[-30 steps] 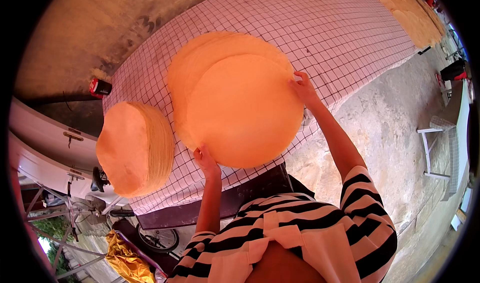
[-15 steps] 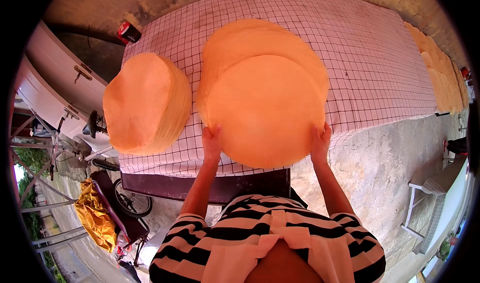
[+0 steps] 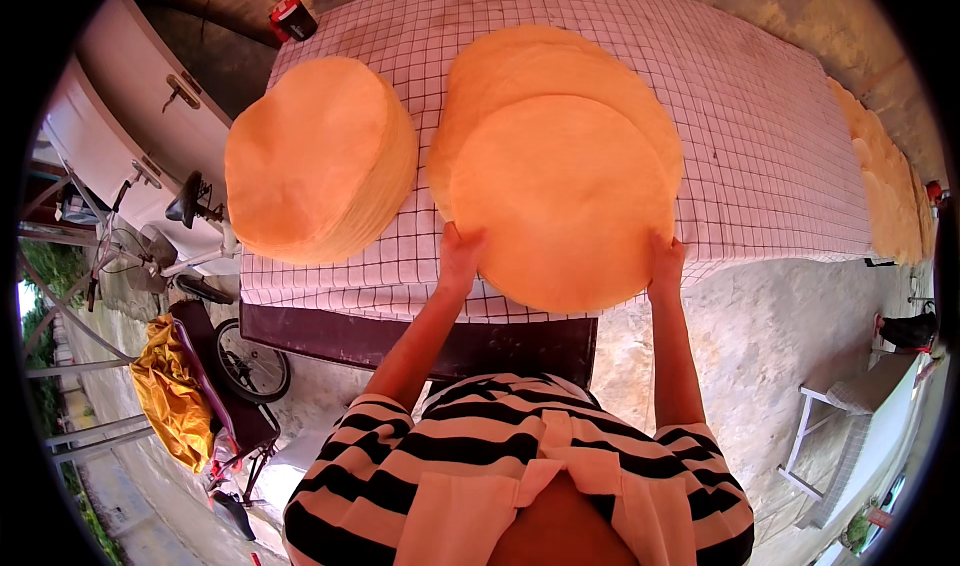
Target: The person peels large, thin, circular flatbreads from stacks and rearranges them on a long, covered table by hand, placing them onto separate stacks.
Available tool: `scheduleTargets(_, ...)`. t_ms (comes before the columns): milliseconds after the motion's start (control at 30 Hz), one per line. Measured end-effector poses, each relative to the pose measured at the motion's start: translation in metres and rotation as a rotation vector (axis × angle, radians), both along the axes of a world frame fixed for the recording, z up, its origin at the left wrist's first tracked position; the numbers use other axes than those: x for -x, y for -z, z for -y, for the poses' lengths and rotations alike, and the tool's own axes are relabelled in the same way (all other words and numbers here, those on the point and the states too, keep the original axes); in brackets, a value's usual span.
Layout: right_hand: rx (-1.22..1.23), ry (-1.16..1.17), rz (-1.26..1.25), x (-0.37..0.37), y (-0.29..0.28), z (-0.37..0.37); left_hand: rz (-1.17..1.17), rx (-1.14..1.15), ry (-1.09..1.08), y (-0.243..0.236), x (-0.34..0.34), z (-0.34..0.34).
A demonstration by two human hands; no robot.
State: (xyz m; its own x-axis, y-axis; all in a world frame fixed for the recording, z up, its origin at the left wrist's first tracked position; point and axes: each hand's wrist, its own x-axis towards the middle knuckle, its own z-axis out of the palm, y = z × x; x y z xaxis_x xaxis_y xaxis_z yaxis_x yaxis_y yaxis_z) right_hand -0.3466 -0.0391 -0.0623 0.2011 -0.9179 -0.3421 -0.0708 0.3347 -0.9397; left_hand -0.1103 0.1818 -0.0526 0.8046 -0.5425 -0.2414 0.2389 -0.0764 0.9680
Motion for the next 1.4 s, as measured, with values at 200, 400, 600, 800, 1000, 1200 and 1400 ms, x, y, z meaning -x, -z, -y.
scheduleTargets(200, -0.115, 0.04, 0.265, 0.003, -0.015, -0.082, -0.094, 0.192, 0.006, -0.024, -0.05, -0.011)
scheduleTargets(400, -0.09, -0.121, 0.278, 0.0, -0.023, -0.063, -0.031, -0.276, 0.014, 0.003, -0.036, -0.039)
scheduleTargets(600, 0.119, -0.011, 0.097, -0.015, 0.005, -0.047, 0.15, -0.149, -0.055, -0.001, -0.034, -0.017)
scheduleTargets(800, 0.17, -0.089, 0.009, -0.006, -0.02, -0.043, 0.255, -0.017, 0.158, -0.049, -0.042, -0.008)
scheduleTargets(1000, 0.22, -0.219, 0.226, -0.051, -0.156, -0.055, 0.301, 0.205, 0.335, -0.155, -0.089, -0.021)
scheduleTargets(1200, 0.392, -0.358, 0.432, -0.176, -0.255, -0.083, 0.327, 0.484, 0.205, -0.258, -0.17, -0.086)
scheduleTargets(1400, 0.351, -0.524, 0.666, -0.335, -0.256, -0.095, 0.474, 0.472, -0.169, -0.275, -0.271, -0.183)
